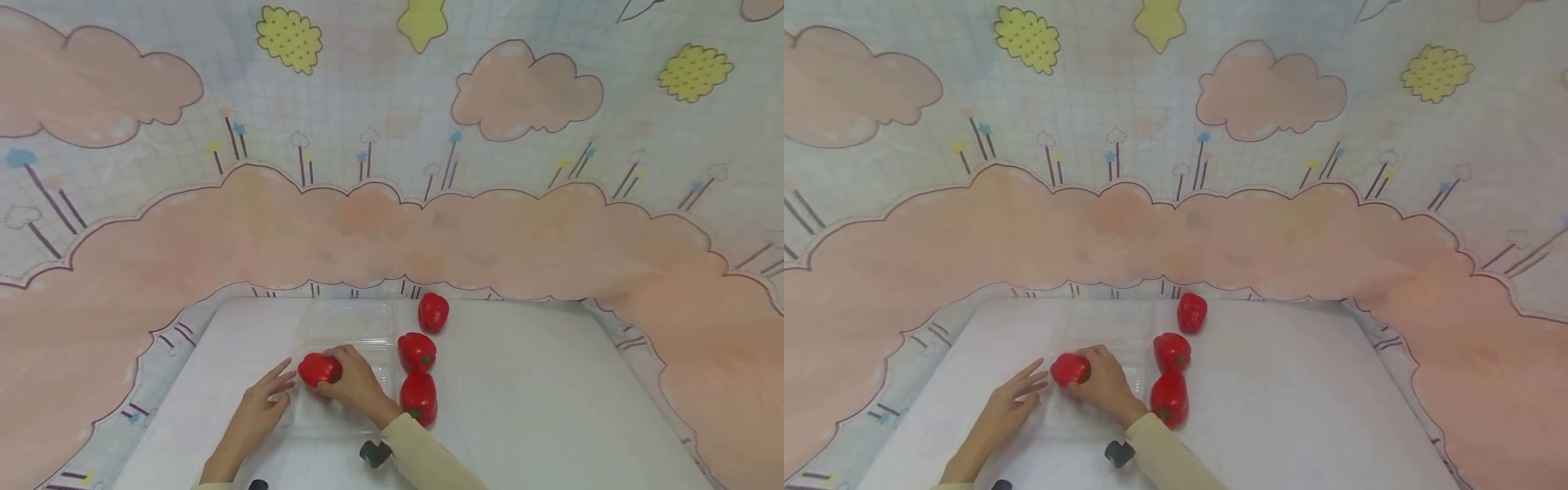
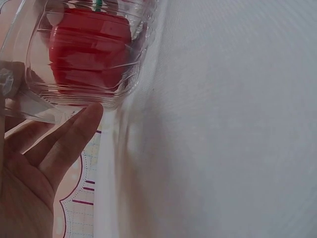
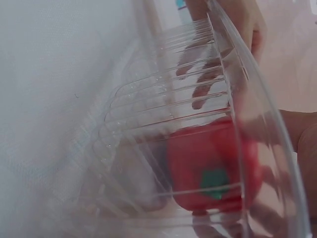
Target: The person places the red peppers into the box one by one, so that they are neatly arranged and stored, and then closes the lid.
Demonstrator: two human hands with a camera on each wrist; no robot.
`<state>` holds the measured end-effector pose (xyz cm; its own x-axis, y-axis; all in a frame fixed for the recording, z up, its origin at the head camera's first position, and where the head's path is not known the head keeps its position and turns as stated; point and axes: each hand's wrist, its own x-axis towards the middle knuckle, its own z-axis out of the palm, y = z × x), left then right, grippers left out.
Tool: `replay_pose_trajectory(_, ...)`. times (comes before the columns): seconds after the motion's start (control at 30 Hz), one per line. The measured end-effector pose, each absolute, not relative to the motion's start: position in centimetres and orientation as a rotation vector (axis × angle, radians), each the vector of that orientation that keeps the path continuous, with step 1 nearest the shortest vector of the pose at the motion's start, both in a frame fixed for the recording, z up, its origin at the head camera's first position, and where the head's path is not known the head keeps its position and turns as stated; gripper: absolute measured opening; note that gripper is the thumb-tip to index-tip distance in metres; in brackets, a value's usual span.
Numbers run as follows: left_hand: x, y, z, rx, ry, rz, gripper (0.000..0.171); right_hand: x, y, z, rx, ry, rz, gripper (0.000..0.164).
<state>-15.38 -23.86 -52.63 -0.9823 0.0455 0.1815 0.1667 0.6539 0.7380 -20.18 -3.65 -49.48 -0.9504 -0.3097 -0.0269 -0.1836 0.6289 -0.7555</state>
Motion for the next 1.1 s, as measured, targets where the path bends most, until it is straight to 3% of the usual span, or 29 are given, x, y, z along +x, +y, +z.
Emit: replay_pose_trajectory(1.1,-15.46,-23.74,-52.85,-0.127,-2.716,-1.230,0.047,-20.25,-3.45,-49.64,-0.433,2.732,-1.227,0.061)
